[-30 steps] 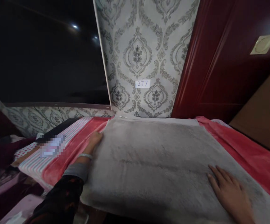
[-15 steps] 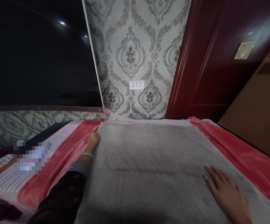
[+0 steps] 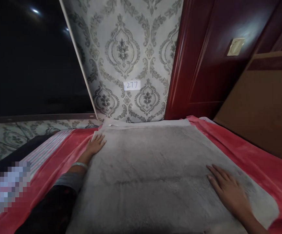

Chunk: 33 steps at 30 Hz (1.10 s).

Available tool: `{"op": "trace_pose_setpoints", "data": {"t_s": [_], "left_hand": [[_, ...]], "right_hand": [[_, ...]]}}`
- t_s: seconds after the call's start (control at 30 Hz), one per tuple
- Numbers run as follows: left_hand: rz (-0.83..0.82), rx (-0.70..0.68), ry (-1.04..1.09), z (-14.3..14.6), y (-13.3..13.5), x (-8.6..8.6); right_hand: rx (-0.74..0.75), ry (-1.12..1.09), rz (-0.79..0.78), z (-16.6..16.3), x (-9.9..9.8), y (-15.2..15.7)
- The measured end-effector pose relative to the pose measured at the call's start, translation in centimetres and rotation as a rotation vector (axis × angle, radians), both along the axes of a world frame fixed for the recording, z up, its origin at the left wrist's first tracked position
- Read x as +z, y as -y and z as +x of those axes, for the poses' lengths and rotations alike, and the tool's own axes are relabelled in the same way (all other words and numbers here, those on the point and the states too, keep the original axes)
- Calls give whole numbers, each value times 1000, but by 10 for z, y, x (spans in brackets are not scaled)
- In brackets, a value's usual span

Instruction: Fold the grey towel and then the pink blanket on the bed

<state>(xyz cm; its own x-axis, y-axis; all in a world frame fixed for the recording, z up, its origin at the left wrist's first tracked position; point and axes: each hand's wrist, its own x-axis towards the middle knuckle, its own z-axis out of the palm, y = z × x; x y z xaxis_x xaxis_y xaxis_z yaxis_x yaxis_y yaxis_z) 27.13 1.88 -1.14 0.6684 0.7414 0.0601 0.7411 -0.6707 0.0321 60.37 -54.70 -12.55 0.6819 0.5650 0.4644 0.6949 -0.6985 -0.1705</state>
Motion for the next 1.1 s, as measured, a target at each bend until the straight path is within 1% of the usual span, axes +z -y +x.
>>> {"op": "trace_pose_setpoints", "data": {"t_s": [0.13, 0.27, 0.37, 0.53, 0.63, 0.7, 0.77, 0.83, 0.9, 0.97, 1.0, 1.1], "left_hand": [[53, 33, 12, -2, -4, 0], [103, 68, 49, 1, 0, 0], [148, 78, 83, 1, 3, 3], [138, 110, 69, 3, 4, 14], [109, 82, 37, 7, 12, 26], [87, 40, 23, 10, 28, 31], [77, -41, 18, 9, 53, 30], [76, -152, 8, 4, 85, 20], [96, -227, -1, -5, 116, 6], [142, -233, -1, -14, 138, -8], [172, -220, 2, -17, 145, -12], [243, -199, 5, -21, 152, -17]], "right_hand": [[-2, -80, 17, -3, 6, -2], [-20, -90, 4, -9, 14, -6], [-48, -87, -15, -14, 21, -11], [-61, -93, -48, -21, 32, -16], [-76, -83, -51, -23, 35, -18], [-79, -82, -61, -24, 37, -19], [-75, -86, -71, -26, 40, -20], [-72, -94, -81, -28, 44, -21], [-72, -102, -91, -30, 47, -22], [-72, -109, -102, -32, 50, -23], [-73, -112, -109, -33, 51, -23], [-76, -139, -154, -32, 54, -22]]}}
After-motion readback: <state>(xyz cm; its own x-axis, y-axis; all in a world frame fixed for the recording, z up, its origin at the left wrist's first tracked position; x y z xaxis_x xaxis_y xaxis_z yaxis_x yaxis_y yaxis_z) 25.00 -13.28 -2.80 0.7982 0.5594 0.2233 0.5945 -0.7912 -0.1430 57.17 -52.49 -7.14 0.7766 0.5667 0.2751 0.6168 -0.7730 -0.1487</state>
